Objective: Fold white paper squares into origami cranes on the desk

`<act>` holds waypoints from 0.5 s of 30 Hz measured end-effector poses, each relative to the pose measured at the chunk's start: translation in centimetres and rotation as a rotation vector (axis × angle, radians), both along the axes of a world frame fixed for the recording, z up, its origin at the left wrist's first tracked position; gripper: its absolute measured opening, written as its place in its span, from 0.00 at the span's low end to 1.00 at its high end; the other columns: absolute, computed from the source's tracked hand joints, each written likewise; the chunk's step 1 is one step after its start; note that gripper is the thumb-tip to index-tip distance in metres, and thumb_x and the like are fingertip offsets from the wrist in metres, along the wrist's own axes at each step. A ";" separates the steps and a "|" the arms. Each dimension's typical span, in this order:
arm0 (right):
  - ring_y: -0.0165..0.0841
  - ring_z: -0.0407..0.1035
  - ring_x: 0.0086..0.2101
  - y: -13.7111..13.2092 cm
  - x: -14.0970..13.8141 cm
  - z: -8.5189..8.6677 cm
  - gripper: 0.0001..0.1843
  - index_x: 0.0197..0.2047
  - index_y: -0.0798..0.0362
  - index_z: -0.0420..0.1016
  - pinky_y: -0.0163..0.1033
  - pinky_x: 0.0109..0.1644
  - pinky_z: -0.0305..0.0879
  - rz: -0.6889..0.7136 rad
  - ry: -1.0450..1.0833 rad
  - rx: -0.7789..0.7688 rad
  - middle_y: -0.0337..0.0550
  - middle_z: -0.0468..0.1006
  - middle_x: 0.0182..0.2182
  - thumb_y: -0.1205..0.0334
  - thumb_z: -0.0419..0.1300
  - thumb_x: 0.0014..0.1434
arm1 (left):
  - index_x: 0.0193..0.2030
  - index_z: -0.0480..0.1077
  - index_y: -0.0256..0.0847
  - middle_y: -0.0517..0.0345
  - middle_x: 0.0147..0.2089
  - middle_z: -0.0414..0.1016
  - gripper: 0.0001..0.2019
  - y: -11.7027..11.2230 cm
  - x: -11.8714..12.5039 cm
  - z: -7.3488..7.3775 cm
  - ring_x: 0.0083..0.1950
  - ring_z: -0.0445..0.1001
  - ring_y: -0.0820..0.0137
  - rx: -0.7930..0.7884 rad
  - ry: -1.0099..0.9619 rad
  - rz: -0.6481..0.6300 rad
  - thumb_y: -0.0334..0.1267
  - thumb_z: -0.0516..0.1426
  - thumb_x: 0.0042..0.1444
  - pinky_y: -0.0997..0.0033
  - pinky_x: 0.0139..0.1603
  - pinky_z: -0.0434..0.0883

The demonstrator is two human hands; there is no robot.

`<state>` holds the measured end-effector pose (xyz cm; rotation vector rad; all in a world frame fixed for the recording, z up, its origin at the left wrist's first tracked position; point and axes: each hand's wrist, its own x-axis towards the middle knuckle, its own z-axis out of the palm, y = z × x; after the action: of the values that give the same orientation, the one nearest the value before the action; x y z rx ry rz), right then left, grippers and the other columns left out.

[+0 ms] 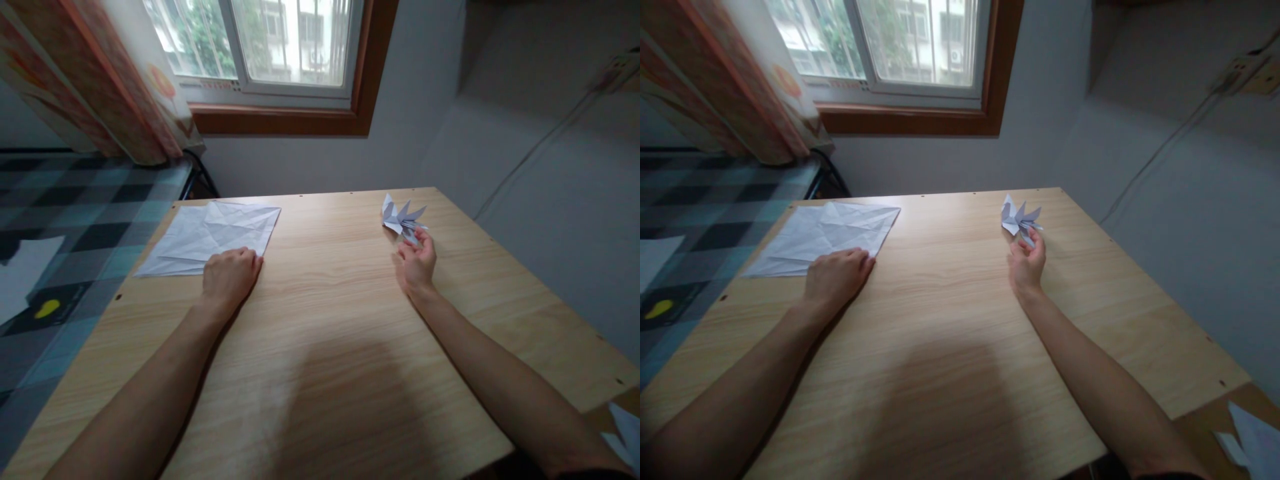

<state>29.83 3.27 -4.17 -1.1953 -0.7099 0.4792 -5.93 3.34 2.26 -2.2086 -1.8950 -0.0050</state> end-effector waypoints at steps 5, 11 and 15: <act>0.32 0.69 0.42 0.0 0.1 -0.1 0.29 0.53 0.49 0.68 0.43 0.46 0.70 -0.014 -0.044 -0.014 0.44 0.68 0.52 0.62 0.63 0.45 | 0.44 0.73 0.38 0.43 0.44 0.81 0.19 -0.2 -0.3 0.4 0.42 0.79 0.53 -0.047 -0.033 -0.024 0.47 0.46 0.64 0.62 0.36 0.68; 0.32 0.69 0.41 0.0 0.0 -0.1 0.28 0.52 0.49 0.68 0.43 0.46 0.70 -0.017 -0.039 -0.010 0.44 0.69 0.52 0.63 0.63 0.45 | 0.43 0.72 0.37 0.41 0.43 0.80 0.18 -0.2 -0.5 0.2 0.41 0.79 0.53 -0.047 -0.002 -0.088 0.41 0.43 0.65 0.61 0.37 0.68; 0.32 0.68 0.42 -0.1 -0.2 0.1 0.27 0.51 0.49 0.68 0.41 0.44 0.70 -0.017 -0.026 -0.011 0.43 0.69 0.50 0.63 0.63 0.45 | 0.42 0.72 0.39 0.43 0.44 0.79 0.15 0.2 -1.1 -0.1 0.45 0.77 0.53 0.039 -0.143 -0.003 0.41 0.46 0.64 0.60 0.40 0.69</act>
<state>29.64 3.19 -4.05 -1.2187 -0.7193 0.4547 -7.03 3.55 2.19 -2.2398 -1.9457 -0.2039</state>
